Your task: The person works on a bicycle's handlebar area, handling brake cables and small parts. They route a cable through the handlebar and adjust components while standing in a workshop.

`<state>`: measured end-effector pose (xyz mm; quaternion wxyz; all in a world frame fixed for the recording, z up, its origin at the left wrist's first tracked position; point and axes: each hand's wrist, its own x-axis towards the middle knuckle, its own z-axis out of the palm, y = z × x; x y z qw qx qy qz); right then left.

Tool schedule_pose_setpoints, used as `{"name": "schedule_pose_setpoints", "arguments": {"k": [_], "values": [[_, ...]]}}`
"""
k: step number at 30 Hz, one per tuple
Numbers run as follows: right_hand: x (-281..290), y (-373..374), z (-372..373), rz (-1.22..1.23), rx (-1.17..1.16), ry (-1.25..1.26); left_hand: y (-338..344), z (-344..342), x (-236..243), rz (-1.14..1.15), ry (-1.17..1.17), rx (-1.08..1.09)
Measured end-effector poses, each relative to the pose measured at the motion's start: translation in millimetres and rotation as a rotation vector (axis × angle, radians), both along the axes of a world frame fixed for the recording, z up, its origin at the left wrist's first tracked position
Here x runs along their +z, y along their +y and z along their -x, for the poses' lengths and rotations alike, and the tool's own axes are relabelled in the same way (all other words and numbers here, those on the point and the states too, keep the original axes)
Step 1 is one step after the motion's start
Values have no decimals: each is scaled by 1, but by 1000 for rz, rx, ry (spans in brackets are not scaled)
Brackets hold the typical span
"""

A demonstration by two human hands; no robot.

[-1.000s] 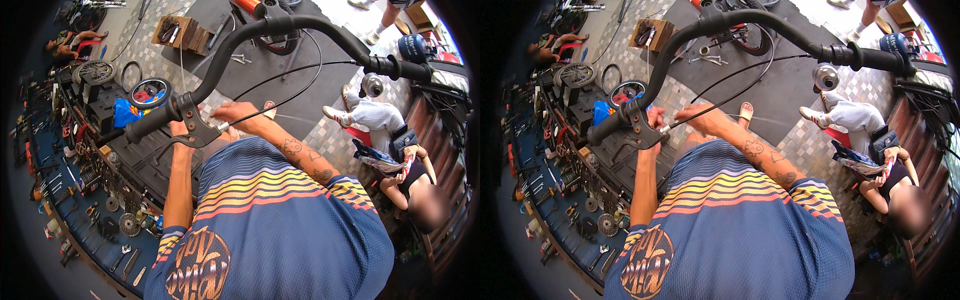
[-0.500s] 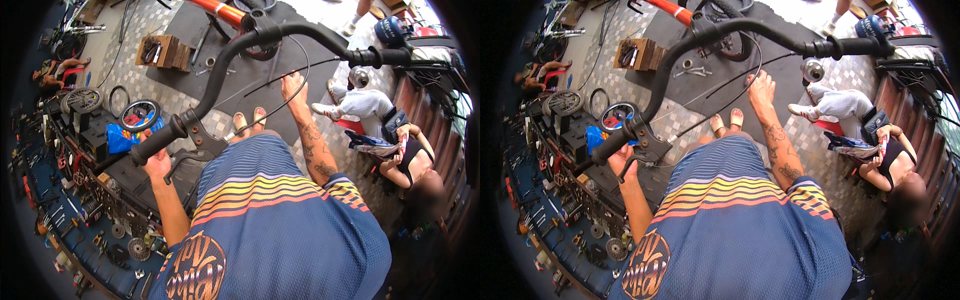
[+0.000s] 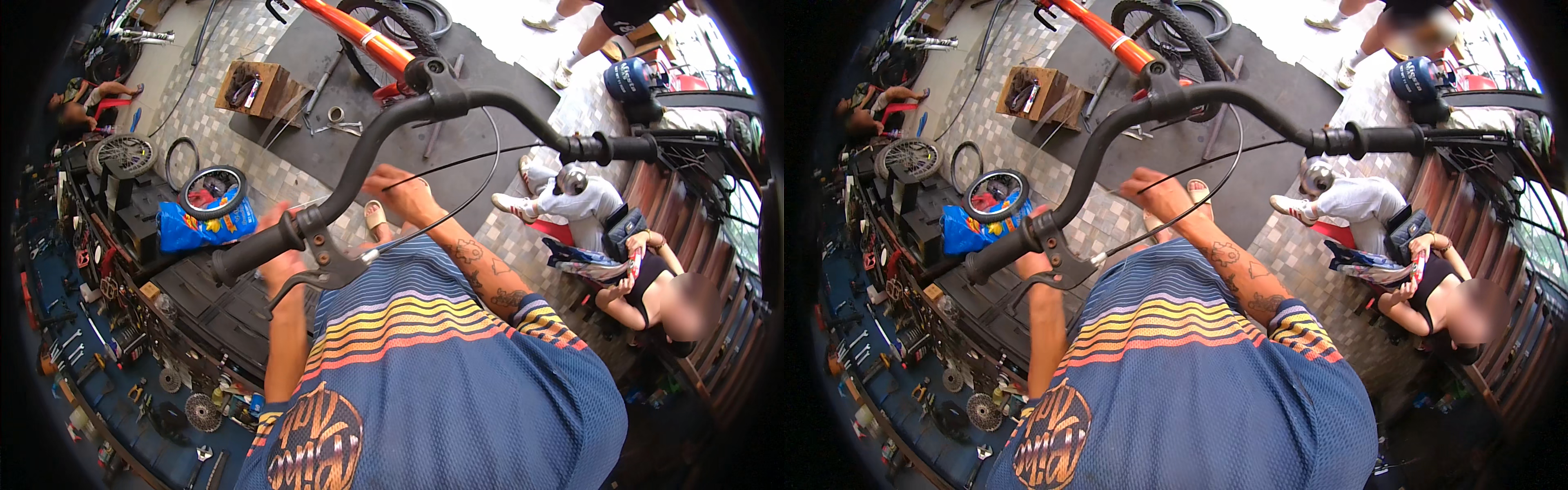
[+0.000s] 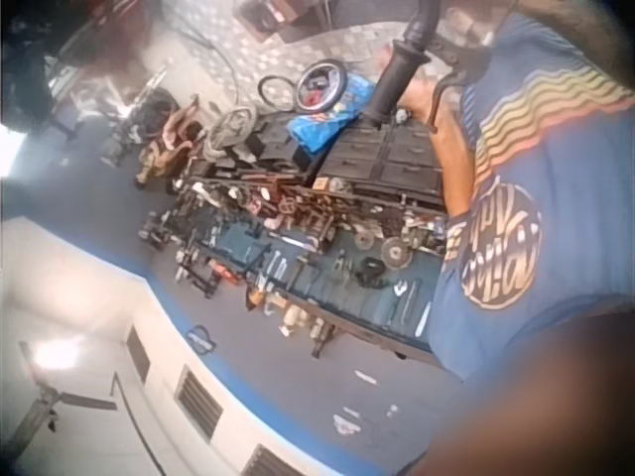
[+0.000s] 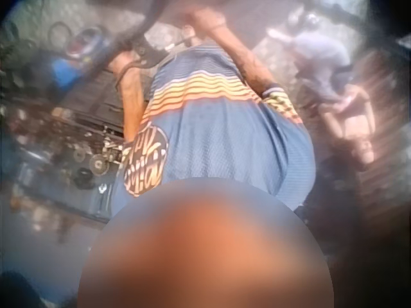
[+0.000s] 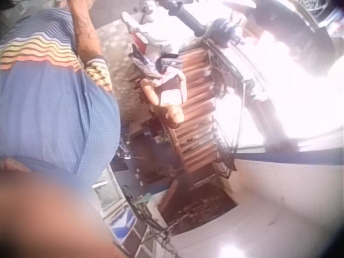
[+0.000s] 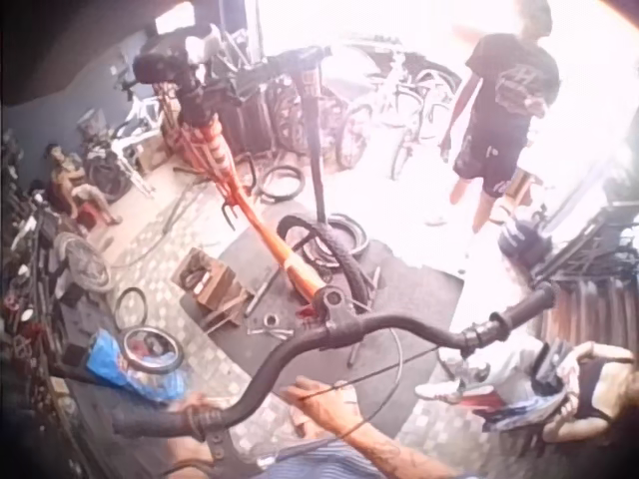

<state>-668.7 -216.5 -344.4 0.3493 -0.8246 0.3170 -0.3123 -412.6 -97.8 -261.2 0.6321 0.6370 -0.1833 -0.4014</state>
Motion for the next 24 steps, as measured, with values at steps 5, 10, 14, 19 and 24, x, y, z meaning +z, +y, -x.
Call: {"name": "schedule_pose_setpoints", "arguments": {"k": [5, 10, 14, 19, 24], "values": [[-19, -28, 75, -21, -339, 77, 35, -32, 54, 27, 380, 320], [20, -54, 102, -121, -584, -272, 71, -17, 41, -385, 558, 243], [64, -70, 108, 111, -574, -284, 75, 42, 41, -321, 549, 78], [84, -97, 107, 248, -428, -362, 46, 90, 47, -418, 591, 53], [87, -103, 110, 243, -355, -353, 33, 102, 45, -363, 566, 16]]}}
